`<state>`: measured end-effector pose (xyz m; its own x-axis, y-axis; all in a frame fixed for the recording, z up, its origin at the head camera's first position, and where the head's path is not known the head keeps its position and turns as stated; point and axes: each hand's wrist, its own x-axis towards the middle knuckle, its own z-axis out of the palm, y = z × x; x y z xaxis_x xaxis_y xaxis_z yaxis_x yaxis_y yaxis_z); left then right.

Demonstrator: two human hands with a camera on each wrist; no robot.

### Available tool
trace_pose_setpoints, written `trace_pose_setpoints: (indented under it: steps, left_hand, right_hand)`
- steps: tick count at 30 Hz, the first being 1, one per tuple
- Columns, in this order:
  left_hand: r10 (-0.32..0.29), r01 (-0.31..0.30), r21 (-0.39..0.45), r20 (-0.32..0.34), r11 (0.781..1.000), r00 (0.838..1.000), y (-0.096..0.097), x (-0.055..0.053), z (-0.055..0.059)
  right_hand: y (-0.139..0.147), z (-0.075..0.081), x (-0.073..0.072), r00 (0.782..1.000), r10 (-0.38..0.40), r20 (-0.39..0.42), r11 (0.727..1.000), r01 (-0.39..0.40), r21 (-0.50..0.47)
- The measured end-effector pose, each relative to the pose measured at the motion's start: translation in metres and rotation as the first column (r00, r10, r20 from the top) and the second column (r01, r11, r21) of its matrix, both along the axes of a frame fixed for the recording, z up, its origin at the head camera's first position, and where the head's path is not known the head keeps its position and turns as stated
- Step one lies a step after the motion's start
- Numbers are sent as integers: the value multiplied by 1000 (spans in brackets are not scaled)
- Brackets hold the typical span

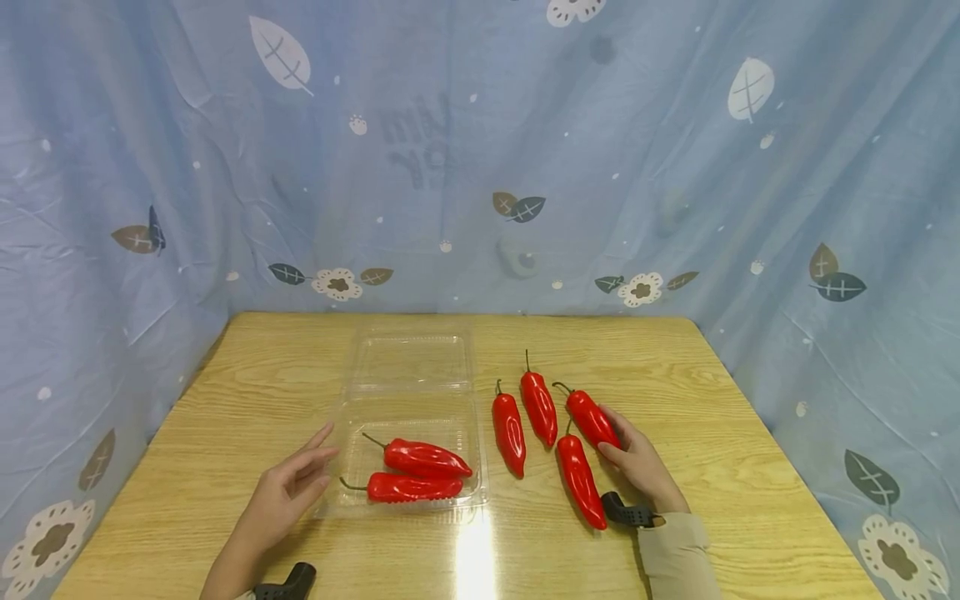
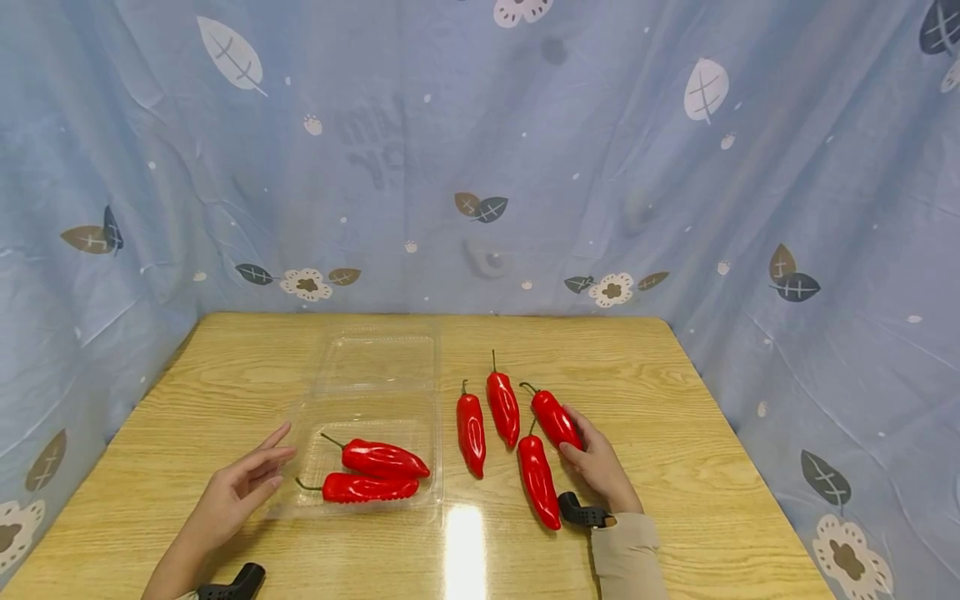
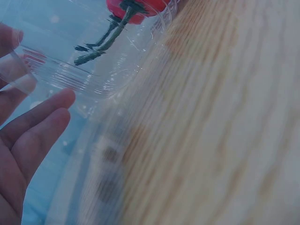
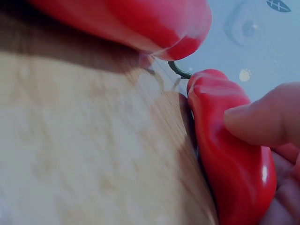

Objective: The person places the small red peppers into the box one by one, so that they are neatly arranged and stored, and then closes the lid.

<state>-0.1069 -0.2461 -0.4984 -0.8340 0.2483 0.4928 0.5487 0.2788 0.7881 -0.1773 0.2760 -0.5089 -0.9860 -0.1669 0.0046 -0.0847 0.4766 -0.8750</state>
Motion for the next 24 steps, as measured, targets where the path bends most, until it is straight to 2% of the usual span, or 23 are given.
trace_pose_setpoints:
  steps: [8,15,24]
  left_hand:
    - [-5,5,10,-5,1000,1000,0,1,0]
    - [6,-6,5,3,1000,1000,1,1,1]
    - [8,-8,7,10,1000,1000,1,0,2]
  right_hand:
    - [0,0,0,999,-10,38,995,13,-97]
    - [1,-1,1,995,-45,89,984,59,-171]
    - [2,2,1,991,-78,112,978,97,-182]
